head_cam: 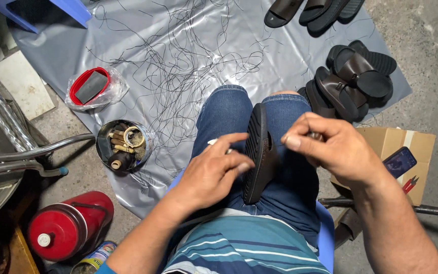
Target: Hand-stitching the sole of a brown sandal using a needle and thread while sitting on a stool.
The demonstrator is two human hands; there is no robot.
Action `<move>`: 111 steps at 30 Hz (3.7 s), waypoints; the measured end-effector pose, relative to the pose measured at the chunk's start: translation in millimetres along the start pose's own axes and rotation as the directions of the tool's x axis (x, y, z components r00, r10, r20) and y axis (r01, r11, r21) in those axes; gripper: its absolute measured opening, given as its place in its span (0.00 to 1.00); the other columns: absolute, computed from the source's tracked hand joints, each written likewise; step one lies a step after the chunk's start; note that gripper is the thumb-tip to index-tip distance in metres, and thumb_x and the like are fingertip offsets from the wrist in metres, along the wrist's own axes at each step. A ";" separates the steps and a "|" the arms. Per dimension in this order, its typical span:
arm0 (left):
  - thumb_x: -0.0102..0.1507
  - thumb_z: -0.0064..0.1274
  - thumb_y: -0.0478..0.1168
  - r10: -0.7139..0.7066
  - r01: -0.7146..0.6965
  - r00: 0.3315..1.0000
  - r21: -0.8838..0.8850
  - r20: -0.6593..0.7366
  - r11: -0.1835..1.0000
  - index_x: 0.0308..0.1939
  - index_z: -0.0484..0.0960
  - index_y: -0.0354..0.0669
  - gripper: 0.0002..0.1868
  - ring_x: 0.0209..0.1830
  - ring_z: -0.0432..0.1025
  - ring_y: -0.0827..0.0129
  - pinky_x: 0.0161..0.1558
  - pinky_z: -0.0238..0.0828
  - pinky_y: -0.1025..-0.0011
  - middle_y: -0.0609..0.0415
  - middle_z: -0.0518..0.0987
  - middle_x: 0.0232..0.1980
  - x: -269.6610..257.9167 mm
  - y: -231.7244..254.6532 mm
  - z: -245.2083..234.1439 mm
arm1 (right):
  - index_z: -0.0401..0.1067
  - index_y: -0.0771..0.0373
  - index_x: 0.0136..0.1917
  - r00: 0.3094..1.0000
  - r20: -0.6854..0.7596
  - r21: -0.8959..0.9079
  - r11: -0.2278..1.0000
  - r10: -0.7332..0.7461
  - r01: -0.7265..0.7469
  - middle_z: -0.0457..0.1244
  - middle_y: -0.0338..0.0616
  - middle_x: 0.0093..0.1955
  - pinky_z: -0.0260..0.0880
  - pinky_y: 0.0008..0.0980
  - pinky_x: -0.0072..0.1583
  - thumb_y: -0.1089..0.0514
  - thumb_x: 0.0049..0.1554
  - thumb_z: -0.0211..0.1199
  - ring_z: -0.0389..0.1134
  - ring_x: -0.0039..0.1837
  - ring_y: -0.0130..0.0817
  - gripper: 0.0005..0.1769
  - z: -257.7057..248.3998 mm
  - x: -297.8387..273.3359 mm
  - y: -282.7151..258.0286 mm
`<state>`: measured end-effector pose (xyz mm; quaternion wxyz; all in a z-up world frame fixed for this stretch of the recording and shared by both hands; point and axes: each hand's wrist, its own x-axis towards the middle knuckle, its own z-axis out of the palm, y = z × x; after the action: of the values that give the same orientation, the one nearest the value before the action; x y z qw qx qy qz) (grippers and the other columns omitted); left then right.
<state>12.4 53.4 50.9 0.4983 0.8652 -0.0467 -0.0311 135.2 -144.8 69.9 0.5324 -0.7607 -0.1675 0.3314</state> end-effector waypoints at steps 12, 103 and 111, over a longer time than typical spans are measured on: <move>0.55 0.55 0.47 -0.054 0.046 0.998 -0.165 -0.043 0.985 0.55 0.71 0.51 0.25 0.42 0.65 0.72 0.47 0.60 0.76 0.55 0.70 0.42 1.5 -15.6 15.4 | 0.57 0.63 0.35 0.998 0.053 0.758 0.650 0.026 -0.057 0.60 0.60 0.41 0.52 0.16 0.24 0.61 0.57 0.48 0.67 0.37 0.43 0.09 15.8 7.7 35.6; 0.54 0.35 0.33 -0.198 0.155 0.924 0.153 0.327 0.976 0.64 0.56 0.62 0.34 0.29 0.69 0.46 0.28 0.68 0.47 0.50 0.67 0.37 32.5 25.8 -16.2 | 0.66 0.48 0.52 0.941 0.312 -0.863 0.376 -0.131 0.338 0.59 0.30 0.40 0.63 0.38 0.29 0.53 0.52 0.54 0.63 0.37 0.34 0.13 2.4 -10.5 -17.0; 0.55 0.46 0.37 -0.311 0.311 0.950 -0.004 -0.030 0.950 0.58 0.58 0.56 0.27 0.39 0.74 0.61 0.39 0.68 0.59 0.66 0.79 0.34 27.7 -2.9 -0.2 | 0.68 0.50 0.57 0.910 0.336 -0.801 0.434 -0.243 0.412 0.62 0.32 0.42 0.64 0.35 0.33 0.53 0.51 0.56 0.64 0.38 0.35 0.18 1.2 -6.0 -12.3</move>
<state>40.1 51.9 48.3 0.4874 0.8624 0.0977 -0.0962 131.2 -143.0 83.0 0.1219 -0.8437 -0.4986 0.1575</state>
